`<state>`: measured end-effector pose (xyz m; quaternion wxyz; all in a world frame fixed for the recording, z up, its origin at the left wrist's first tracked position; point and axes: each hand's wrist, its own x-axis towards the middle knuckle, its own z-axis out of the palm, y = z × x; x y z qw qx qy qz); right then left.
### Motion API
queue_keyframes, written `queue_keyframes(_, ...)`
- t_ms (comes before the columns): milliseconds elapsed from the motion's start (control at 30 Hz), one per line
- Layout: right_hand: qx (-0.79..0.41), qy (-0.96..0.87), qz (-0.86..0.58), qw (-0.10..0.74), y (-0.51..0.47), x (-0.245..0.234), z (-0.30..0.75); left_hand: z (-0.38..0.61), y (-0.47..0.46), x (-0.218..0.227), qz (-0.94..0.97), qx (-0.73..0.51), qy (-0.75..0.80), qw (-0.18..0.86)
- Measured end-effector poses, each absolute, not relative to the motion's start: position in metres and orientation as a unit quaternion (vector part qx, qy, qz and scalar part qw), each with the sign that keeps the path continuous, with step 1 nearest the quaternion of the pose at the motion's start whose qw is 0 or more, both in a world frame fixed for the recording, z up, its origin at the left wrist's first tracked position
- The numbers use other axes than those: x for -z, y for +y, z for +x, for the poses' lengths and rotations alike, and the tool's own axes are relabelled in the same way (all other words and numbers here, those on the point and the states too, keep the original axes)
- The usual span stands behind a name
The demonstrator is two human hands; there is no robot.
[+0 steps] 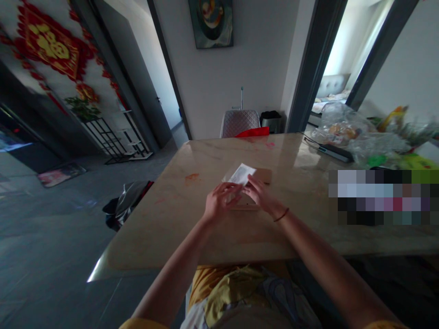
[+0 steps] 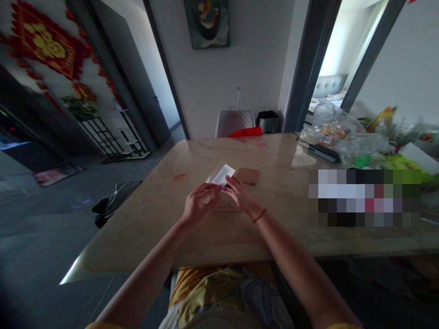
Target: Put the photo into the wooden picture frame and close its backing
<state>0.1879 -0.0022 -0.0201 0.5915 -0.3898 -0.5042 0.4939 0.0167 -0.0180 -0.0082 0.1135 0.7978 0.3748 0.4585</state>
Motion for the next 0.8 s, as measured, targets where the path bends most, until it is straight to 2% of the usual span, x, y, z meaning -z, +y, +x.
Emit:
queue_keyframes(100, -0.518, -0.488, -0.386, 0.587, -0.006, 0.018, 0.188, 0.019, -0.027, 0.003, 0.862, -0.383, 0.329, -0.037)
queue_keyframes(167, -0.529, -0.474, -0.388, 0.587, -0.006, 0.017, 0.188, 0.018, -0.029, 0.000, 0.862, -0.387, 0.319, -0.066)
queue_keyframes(233, -0.542, -0.459, -0.386, 0.589, -0.003, 0.016, 0.189, 0.016, -0.027, -0.002, 0.819, -0.454, 0.348, -0.049)
queue_keyframes(333, -0.583, -0.411, -0.364, 0.599, 0.001, 0.014, 0.193, 0.009, -0.015, -0.001, 0.647, -0.621, 0.437, 0.073)
queue_keyframes(400, -0.623, -0.391, -0.336, 0.588, 0.001, 0.012, 0.196, 0.004, -0.006, 0.000, 0.512, -0.674, 0.464, 0.259)
queue_keyframes(467, -0.660, -0.393, -0.317, 0.557, 0.001, 0.012, 0.198, 0.001, 0.001, 0.002, 0.402, -0.624, 0.467, 0.481)
queue_keyframes(533, -0.682, -0.396, -0.317, 0.527, 0.000, 0.013, 0.198, 0.002, 0.003, 0.003, 0.343, -0.560, 0.451, 0.605)
queue_keyframes(633, -0.686, -0.400, -0.347, 0.499, 0.001, 0.016, 0.197, 0.007, -0.001, 0.003, 0.355, -0.515, 0.431, 0.651)
queue_keyframes(800, -0.669, -0.408, -0.386, 0.487, 0.001, 0.018, 0.193, 0.015, -0.007, 0.005, 0.418, -0.496, 0.453, 0.611)
